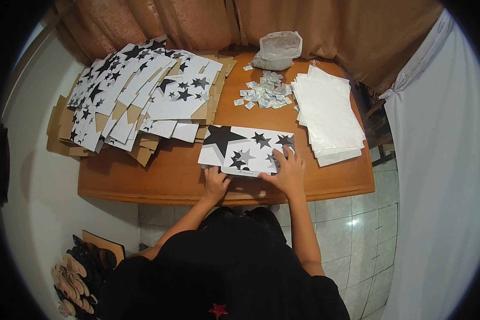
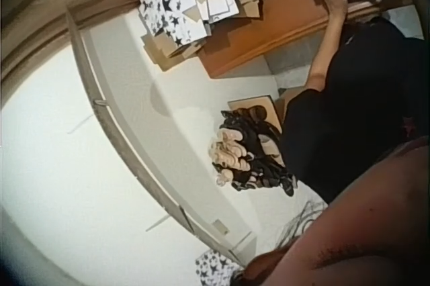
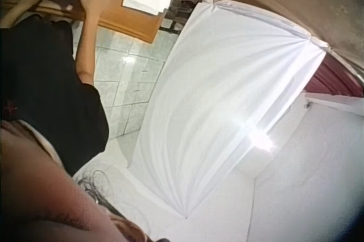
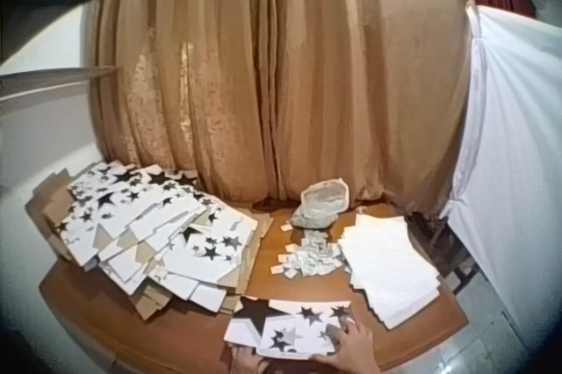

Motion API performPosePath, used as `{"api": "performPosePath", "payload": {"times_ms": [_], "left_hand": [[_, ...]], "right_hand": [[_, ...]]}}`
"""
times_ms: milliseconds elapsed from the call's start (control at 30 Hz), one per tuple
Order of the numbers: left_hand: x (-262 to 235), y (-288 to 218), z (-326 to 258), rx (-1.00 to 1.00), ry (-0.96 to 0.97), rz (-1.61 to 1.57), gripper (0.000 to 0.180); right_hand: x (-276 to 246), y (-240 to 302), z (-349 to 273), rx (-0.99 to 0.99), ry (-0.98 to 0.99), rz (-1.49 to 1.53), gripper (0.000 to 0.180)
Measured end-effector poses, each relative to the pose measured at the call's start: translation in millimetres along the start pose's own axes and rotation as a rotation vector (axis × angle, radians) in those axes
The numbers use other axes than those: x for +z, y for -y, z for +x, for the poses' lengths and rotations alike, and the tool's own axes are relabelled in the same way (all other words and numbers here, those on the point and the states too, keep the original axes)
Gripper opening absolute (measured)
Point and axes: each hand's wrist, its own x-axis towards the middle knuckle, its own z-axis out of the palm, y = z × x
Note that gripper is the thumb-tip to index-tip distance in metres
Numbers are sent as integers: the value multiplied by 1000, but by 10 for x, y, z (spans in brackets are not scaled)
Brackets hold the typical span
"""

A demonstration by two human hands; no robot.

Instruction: Assembling and folding cardboard shoe boxes and stacking them on a shelf.

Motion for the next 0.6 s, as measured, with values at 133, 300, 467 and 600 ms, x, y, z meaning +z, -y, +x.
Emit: {"api": "performPosePath", "payload": {"times_ms": [133, 300, 467, 600], "left_hand": [[85, -9, 41, 27, -103, -95, 23], [127, -214, -10, 5, -111, -22, 28], [157, -295, -64, -54, -116, -73, 40], [136, -257, -102, 0, -107, -157, 37]], "right_hand": [[102, -25, -27, 9, 22, -15, 65], [312, -157, -87, -146, -216, -11, 58], [418, -261, -68, -174, -259, 0, 58], [451, -317, -51, -194, -263, -1, 58]]}}
